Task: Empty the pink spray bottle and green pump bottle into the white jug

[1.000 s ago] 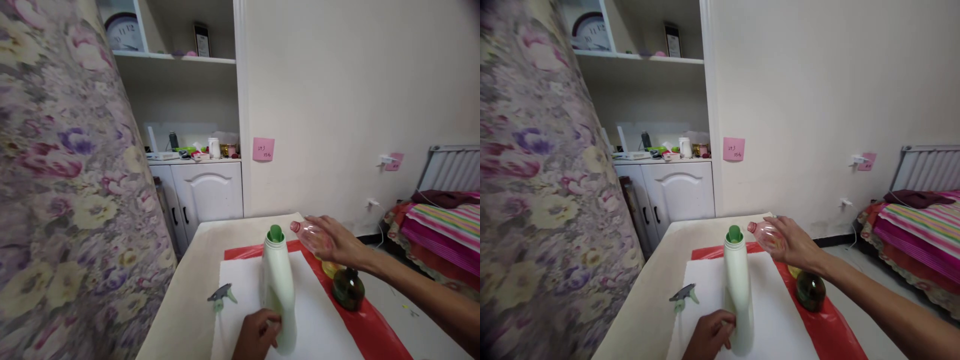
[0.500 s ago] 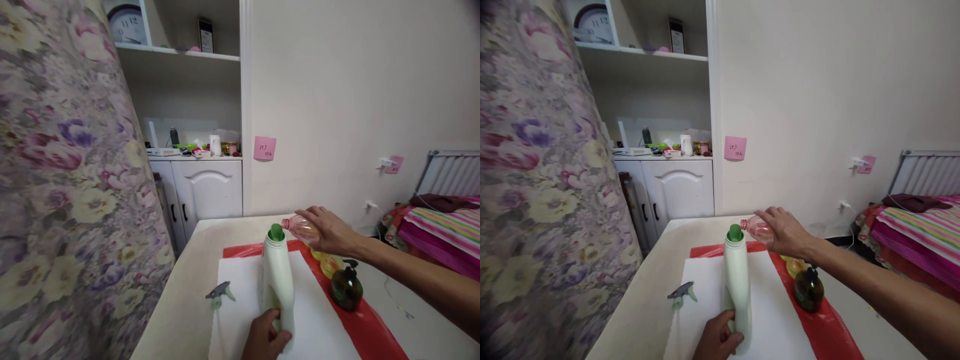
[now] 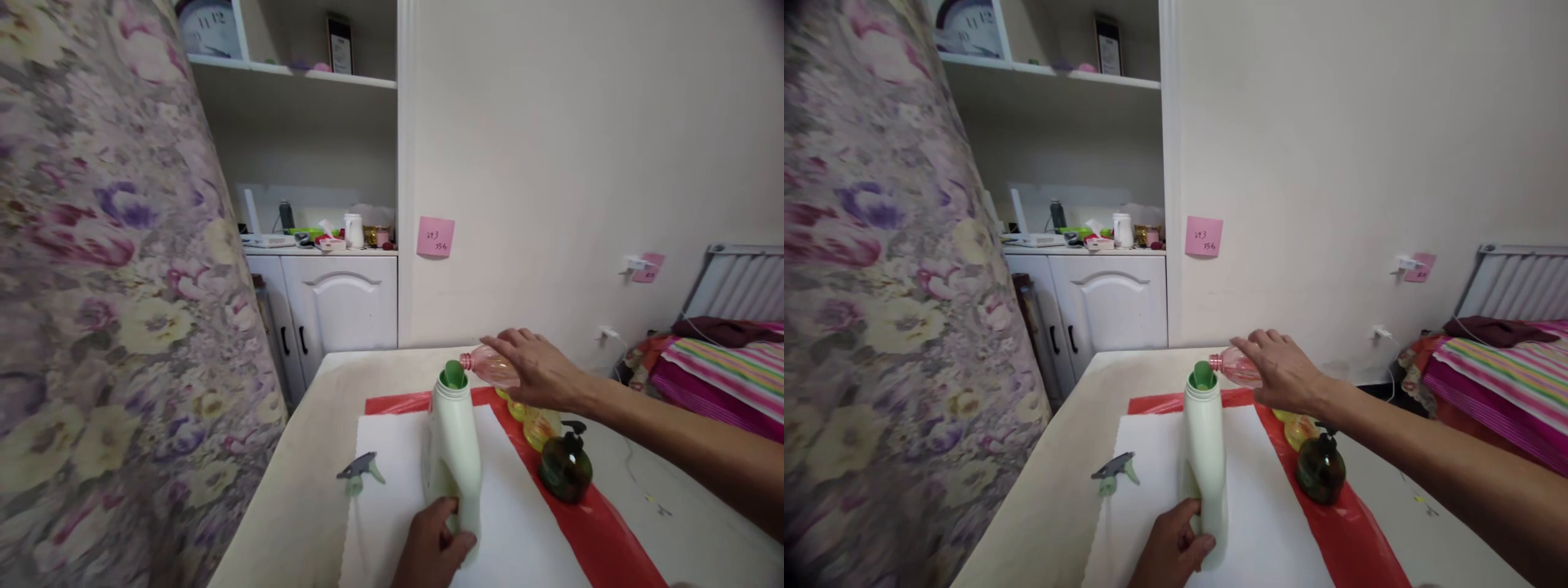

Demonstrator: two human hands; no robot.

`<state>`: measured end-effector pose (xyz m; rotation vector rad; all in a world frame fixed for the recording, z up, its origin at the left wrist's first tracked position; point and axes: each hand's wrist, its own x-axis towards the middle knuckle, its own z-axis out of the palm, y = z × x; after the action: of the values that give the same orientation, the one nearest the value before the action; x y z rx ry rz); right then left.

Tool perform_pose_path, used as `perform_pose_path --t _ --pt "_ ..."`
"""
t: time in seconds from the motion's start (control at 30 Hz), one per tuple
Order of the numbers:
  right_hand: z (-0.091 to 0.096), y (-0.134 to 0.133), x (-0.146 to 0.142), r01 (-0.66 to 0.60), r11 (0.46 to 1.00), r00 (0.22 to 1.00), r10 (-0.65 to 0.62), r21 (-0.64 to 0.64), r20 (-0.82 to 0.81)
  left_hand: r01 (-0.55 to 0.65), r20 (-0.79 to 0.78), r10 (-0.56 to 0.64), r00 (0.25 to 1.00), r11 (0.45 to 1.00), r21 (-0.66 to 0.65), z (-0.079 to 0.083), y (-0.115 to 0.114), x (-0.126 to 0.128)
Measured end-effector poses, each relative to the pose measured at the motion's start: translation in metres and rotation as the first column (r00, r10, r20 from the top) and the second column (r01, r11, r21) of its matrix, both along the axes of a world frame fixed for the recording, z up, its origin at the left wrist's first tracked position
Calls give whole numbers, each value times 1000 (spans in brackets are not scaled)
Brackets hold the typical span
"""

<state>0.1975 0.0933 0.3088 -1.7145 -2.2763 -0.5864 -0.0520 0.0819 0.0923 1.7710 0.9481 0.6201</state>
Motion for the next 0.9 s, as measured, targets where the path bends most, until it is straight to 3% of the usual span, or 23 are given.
perform_pose_path --t 0.3,0.6,0.9 --pt "10 -1 -4 -16 1000 995 15 12 94 -8 15 7 1000 999 37 -10 1 -2" --pt "16 -2 -7 -13 1000 989 10 18 147 -16 -33 17 999 999 39 -7 -2 -4" --pt "19 -3 -10 1 1000 983 -5 23 184 12 24 -12 1000 1000 27 -8 -2 -3"
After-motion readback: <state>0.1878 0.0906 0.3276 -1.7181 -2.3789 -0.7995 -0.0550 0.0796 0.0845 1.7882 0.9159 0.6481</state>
